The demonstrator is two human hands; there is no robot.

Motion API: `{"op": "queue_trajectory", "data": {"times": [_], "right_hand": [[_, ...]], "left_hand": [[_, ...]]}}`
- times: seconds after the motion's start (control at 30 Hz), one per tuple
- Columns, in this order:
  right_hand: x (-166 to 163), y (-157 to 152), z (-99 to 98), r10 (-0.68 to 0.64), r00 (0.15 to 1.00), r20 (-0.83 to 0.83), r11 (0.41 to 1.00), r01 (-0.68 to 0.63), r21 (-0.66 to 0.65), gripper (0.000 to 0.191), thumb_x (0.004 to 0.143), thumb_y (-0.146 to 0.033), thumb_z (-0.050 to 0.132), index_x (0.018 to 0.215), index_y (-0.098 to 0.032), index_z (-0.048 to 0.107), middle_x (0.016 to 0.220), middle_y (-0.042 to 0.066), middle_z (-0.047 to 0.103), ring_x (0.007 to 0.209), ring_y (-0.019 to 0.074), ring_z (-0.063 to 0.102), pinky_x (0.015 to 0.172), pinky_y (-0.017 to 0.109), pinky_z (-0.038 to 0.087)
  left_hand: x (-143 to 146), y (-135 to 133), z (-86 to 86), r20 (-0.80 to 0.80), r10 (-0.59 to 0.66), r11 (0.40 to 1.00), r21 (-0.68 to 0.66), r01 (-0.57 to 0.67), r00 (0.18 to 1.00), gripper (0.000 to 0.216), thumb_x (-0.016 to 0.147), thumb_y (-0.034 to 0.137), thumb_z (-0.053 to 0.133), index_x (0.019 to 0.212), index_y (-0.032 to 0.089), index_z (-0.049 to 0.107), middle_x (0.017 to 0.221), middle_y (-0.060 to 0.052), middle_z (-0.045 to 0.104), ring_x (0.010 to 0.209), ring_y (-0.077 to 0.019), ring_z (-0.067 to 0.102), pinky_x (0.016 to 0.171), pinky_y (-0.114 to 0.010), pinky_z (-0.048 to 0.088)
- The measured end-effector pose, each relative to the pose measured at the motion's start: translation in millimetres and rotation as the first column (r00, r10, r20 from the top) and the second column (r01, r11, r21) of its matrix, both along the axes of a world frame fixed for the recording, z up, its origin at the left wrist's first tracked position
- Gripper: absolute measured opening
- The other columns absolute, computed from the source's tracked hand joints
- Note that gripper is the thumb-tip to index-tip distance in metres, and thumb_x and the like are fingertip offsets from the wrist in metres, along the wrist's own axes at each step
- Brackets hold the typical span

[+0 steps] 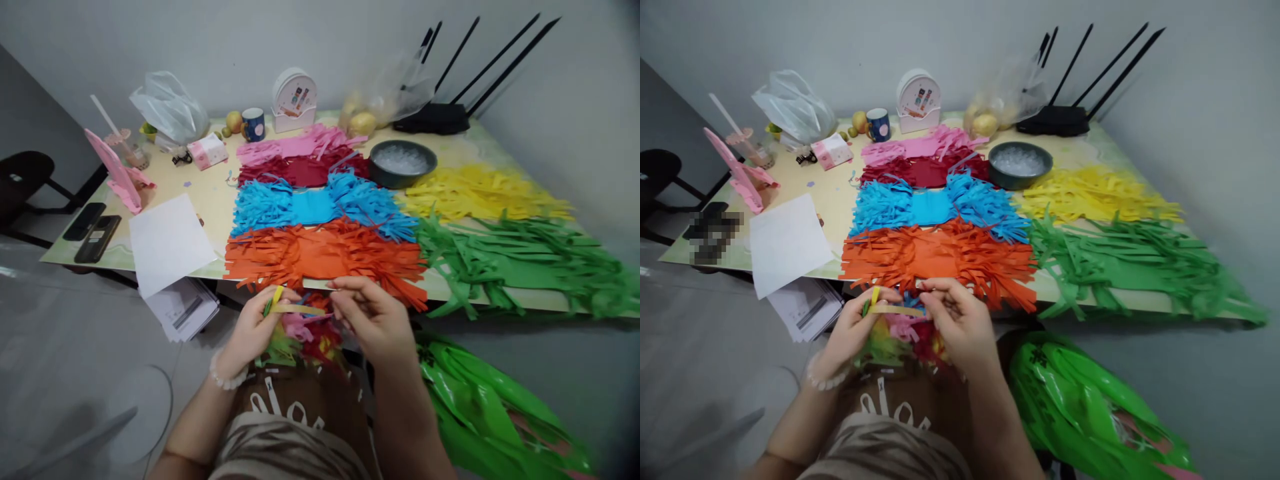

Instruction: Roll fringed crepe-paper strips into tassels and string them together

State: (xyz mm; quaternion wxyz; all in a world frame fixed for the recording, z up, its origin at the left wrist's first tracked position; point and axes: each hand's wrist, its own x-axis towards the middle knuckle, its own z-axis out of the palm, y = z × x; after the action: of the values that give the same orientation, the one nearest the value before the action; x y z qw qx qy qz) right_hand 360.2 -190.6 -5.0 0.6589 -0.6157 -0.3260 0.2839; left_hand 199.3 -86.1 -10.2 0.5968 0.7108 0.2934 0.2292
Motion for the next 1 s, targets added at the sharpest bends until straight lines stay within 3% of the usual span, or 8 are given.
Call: {"op": "queue_trajectory", "data": {"times": [0.1,0.2,0.27,0.4,0.5,0.63,0.7,1.0], "right_hand": [[-9.1,10.6,-2.7,0.135,0.991,-0.015,0.99,-0.135,-0.039,0.016,0.082,-0.031,0.069,0.089,-0.017,0.072,0.069,0.002,0.069,0.056,0.0118,0.061,0.051,0.021,0.05],[-13.3,16.0,-6.1,0.219,0.975,-0.022,0.974,-0.22,-0.06,0.019,0.083,-0.035,0.068,0.089,-0.017,0.072,0.07,0.003,0.07,0.059,0.0132,0.063,0.054,0.022,0.051],[-12.7,16.2,-8.2,0.223,0.975,-0.004,0.973,-0.223,-0.061,0.019,0.084,-0.036,0.068,0.086,-0.017,0.071,0.066,0.002,0.067,0.057,0.0129,0.061,0.052,0.021,0.05],[-9.4,15.7,-10.9,0.165,0.986,0.016,0.986,-0.164,-0.031,0.018,0.084,-0.036,0.068,0.083,-0.018,0.07,0.069,0.002,0.068,0.058,0.0129,0.061,0.054,0.021,0.05],[-9.6,16.0,-12.2,0.104,0.993,0.056,0.995,-0.104,0.004,0.015,0.083,-0.034,0.069,0.081,-0.019,0.072,0.07,0.002,0.071,0.056,0.0131,0.061,0.053,0.022,0.052],[-14.9,11.0,-13.0,-0.101,0.977,0.186,0.995,0.099,0.018,0.011,0.084,-0.028,0.069,0.087,-0.02,0.075,0.069,0.001,0.072,0.052,0.0122,0.06,0.051,0.023,0.051],[-19.1,7.1,-11.6,-0.098,0.953,0.285,0.994,0.105,-0.009,0.01,0.085,-0.025,0.069,0.089,-0.02,0.076,0.066,0.0,0.072,0.051,0.0122,0.062,0.051,0.022,0.051],[-29.3,5.4,-3.0,-0.008,0.894,0.449,0.999,0.027,-0.036,0.01,0.087,-0.019,0.065,0.087,-0.018,0.074,0.06,-0.001,0.071,0.048,0.0113,0.063,0.048,0.019,0.047]], "left_hand": [[4.5,-6.3,4.6,-0.014,-0.117,0.989,-0.087,0.116,0.993,0.044,0.093,0.053,0.055,0.093,0.013,0.072,0.072,-0.005,0.066,0.065,-0.0167,0.058,0.064,-0.025,0.047],[7.2,-9.1,5.2,-0.039,-0.162,0.983,-0.089,0.158,0.986,0.042,0.092,0.053,0.057,0.085,0.013,0.069,0.074,-0.004,0.064,0.066,-0.0144,0.053,0.063,-0.024,0.044],[7.1,-8.6,3.4,-0.007,-0.164,0.971,-0.179,0.16,0.986,0.046,0.09,0.057,0.057,0.076,0.014,0.066,0.071,-0.003,0.062,0.063,-0.0133,0.051,0.06,-0.023,0.043],[6.4,-5.3,-3.0,0.123,-0.094,0.808,-0.57,0.148,0.988,0.047,0.082,0.06,0.065,0.075,0.013,0.066,0.061,-0.003,0.059,0.049,-0.0105,0.05,0.049,-0.022,0.041],[7.6,-3.2,-8.5,0.156,0.014,0.724,-0.683,0.098,0.988,0.041,0.069,0.05,0.08,0.082,0.013,0.068,0.059,-0.002,0.061,0.047,-0.0101,0.053,0.048,-0.021,0.044],[8.8,-3.2,-14.0,0.137,0.261,0.785,-0.606,-0.127,0.956,0.039,0.066,0.042,0.085,0.09,0.014,0.07,0.064,-0.001,0.067,0.052,-0.0108,0.059,0.053,-0.021,0.049],[8.3,-4.2,-15.1,0.132,0.351,0.819,-0.523,-0.236,0.927,0.038,0.069,0.041,0.083,0.094,0.014,0.072,0.07,-0.003,0.071,0.058,-0.0117,0.063,0.058,-0.022,0.052],[4.1,-7.8,-13.1,0.097,0.318,0.941,-0.15,-0.302,0.943,0.026,0.083,0.033,0.073,0.1,0.015,0.078,0.099,-0.009,0.078,0.086,-0.0187,0.072,0.081,-0.026,0.056]]}}
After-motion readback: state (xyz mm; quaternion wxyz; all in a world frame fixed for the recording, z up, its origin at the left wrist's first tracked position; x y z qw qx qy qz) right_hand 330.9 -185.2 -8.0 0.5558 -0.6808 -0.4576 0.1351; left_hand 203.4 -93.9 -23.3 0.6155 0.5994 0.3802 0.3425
